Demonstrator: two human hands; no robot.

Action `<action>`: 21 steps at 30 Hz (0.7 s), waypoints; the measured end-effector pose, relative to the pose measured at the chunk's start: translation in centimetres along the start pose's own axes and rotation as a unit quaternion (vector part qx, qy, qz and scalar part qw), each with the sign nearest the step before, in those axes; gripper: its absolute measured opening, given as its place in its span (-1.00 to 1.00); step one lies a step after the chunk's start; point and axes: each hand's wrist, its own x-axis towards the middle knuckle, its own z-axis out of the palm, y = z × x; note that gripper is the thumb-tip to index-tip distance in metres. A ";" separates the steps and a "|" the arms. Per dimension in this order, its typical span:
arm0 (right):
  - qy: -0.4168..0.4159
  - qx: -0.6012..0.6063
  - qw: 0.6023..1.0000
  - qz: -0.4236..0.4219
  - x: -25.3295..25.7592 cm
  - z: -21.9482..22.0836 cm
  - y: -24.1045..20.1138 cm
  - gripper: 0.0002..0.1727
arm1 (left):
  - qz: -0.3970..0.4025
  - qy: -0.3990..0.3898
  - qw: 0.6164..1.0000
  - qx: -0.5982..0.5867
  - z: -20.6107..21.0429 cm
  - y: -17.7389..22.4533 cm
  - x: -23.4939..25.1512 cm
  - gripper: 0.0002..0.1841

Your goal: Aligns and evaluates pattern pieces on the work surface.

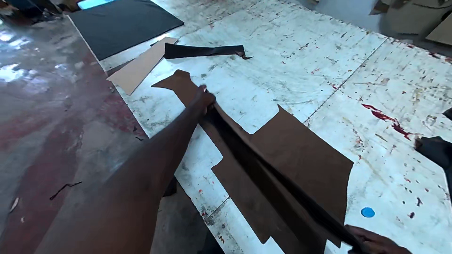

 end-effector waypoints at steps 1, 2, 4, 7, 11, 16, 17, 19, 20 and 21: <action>0.008 -0.007 1.000 -0.010 0.4 -0.3 0.1 -0.80 | 0.019 0.008 0.998 -0.058 -0.9 1.0 -0.1 -0.05; 0.014 -0.015 1.000 -0.022 0.7 -0.5 0.2 -0.78 | 0.039 0.017 0.993 -0.112 -1.7 2.0 -0.4 -0.05; 0.016 -0.024 0.998 -0.048 1.1 -0.4 0.8 -0.76 | 0.097 0.026 0.978 -0.185 -2.9 3.2 -1.5 -0.18; 0.006 -0.042 0.998 -0.050 0.1 0.5 3.0 -0.78 | 0.132 0.038 0.969 -0.206 -3.3 1.4 -2.0 -0.46; -0.012 -0.086 0.996 0.003 -3.3 3.1 6.5 -0.84 | 0.070 0.052 0.990 -0.108 -1.7 -4.5 -2.3 -0.56; -0.071 -0.081 0.990 0.096 -6.1 5.5 8.7 -0.83 | 0.008 0.047 0.999 0.001 -0.9 -9.9 -1.8 -0.60; -0.069 -0.052 0.990 0.107 -6.3 5.6 8.9 -0.81 | 0.011 0.046 0.999 -0.004 -0.9 -9.8 -1.8 -0.59; -0.038 0.008 0.992 0.120 -6.5 5.7 8.9 -0.67 | 0.011 0.045 0.999 -0.014 -0.9 -9.5 -1.7 -0.57; -0.011 0.033 0.991 0.127 -6.4 5.8 8.9 -0.61 | 0.012 0.045 0.999 -0.015 -0.9 -9.3 -1.6 -0.57; 0.028 0.056 0.988 0.144 -6.3 6.1 8.7 -0.58 | 0.014 0.047 0.999 -0.017 -0.9 -9.2 -1.4 -0.57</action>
